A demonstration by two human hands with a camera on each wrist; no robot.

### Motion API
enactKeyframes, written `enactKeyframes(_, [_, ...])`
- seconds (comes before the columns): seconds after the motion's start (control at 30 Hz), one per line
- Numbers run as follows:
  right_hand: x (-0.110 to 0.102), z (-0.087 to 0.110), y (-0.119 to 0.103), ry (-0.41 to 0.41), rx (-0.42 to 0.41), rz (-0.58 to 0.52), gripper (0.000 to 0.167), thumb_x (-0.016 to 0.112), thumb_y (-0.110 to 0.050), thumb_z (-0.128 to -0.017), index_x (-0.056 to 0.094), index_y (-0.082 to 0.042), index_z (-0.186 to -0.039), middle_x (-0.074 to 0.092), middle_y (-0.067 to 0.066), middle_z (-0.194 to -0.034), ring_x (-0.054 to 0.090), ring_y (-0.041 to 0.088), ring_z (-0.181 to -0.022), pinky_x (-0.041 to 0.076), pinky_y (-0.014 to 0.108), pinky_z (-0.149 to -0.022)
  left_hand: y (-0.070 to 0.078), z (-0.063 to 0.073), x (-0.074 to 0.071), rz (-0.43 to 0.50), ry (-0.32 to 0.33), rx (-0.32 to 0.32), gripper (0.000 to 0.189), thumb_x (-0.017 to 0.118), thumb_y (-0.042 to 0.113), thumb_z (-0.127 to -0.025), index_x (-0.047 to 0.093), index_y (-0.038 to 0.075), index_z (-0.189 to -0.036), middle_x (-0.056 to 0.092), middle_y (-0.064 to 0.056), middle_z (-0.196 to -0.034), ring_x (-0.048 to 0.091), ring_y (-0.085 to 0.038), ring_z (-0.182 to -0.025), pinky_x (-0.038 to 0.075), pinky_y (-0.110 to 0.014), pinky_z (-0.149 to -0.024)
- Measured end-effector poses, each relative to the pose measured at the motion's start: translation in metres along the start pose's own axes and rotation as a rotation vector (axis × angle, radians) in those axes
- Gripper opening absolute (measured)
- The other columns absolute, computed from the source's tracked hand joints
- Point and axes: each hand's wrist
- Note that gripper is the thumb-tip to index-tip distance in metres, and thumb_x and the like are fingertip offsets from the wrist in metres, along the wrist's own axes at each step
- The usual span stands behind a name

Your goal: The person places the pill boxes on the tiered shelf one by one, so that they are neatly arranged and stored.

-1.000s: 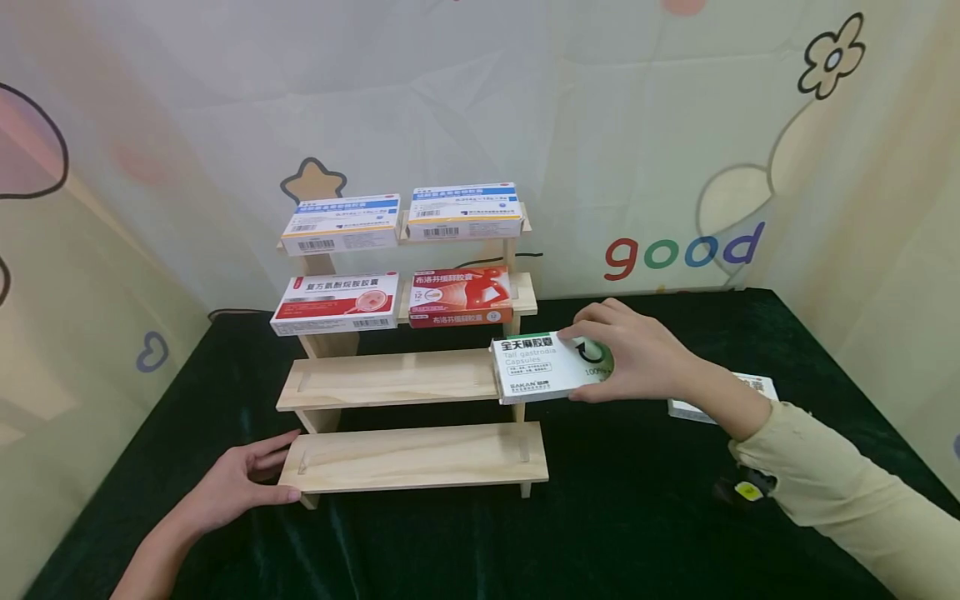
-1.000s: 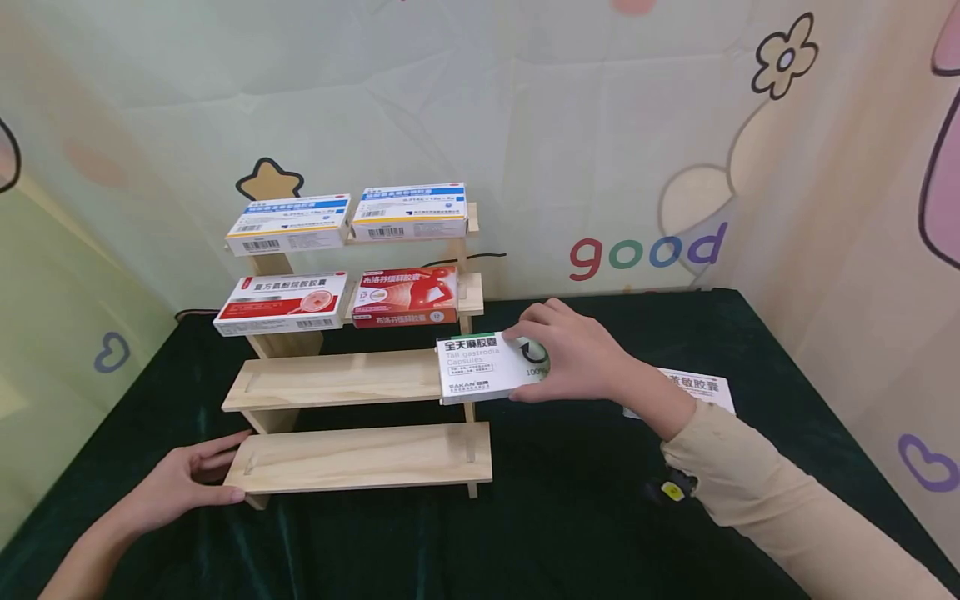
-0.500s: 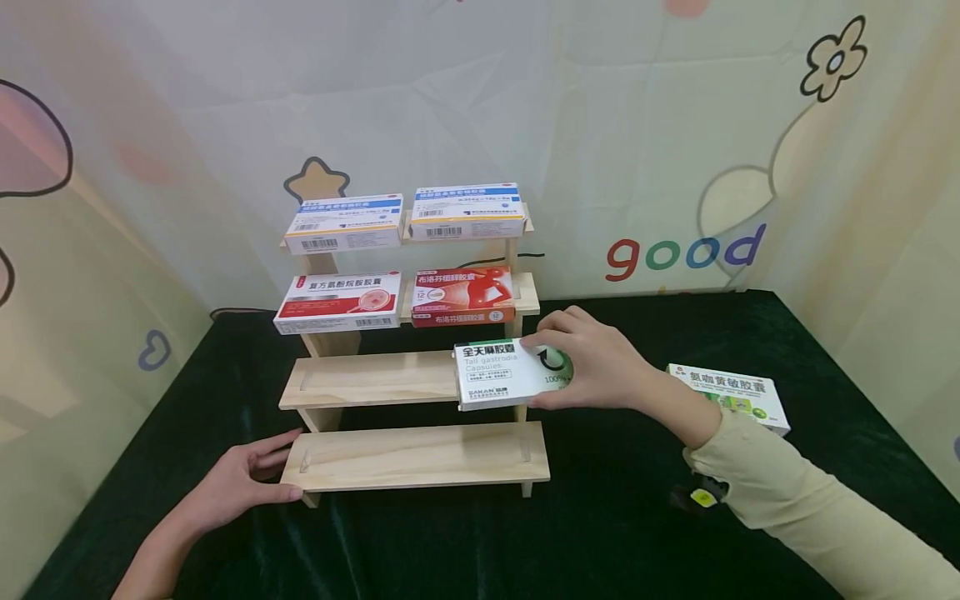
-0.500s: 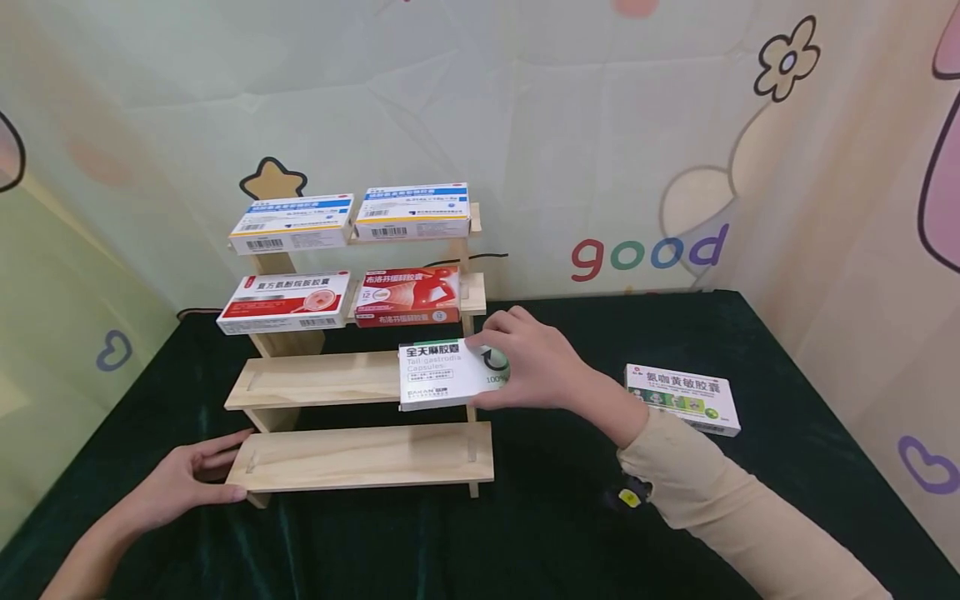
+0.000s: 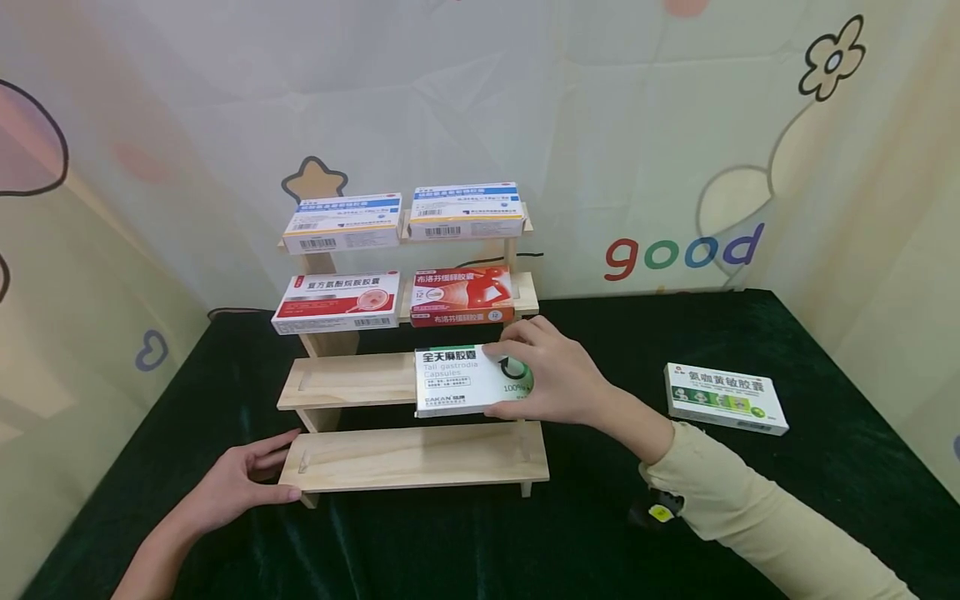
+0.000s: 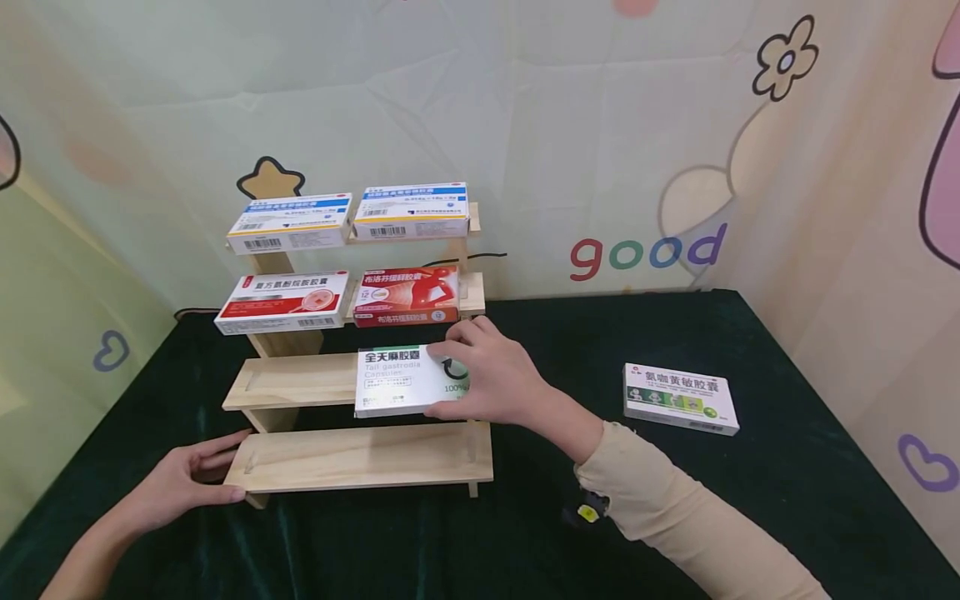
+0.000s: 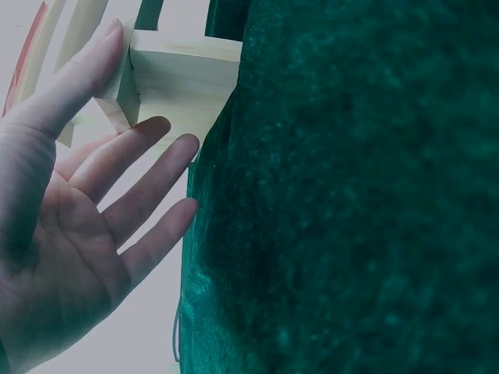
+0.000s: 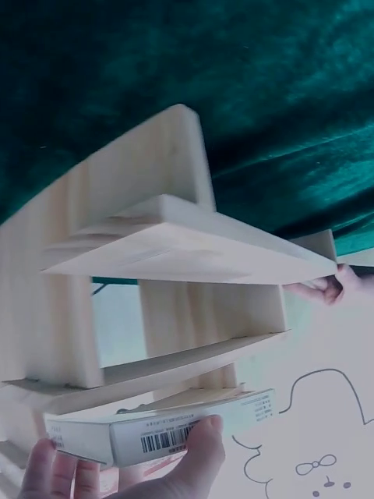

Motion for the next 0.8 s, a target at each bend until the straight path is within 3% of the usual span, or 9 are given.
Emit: enactKeyframes(0.8, [0.035,-0.024,-0.037,0.029,0.019,-0.06,0.06,0.077,-0.047,-0.064,0.063,-0.016,-0.114,0.054,0.001,-0.108,0.045,0.013,-0.096,0.046,0.023,-0.075,0.001,0.002,0.001,0.018,-0.002,-0.004,0.074,0.069,0.021,-0.081,0.03,-0.01,-0.135,0.039,-0.028,-0.133,0.044,-0.04,-0.118,0.045,-0.046,-0.086])
Point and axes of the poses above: each hand's wrist, its own z-axis away from the middle knuckle, its own x-axis out of the palm, y = z × x
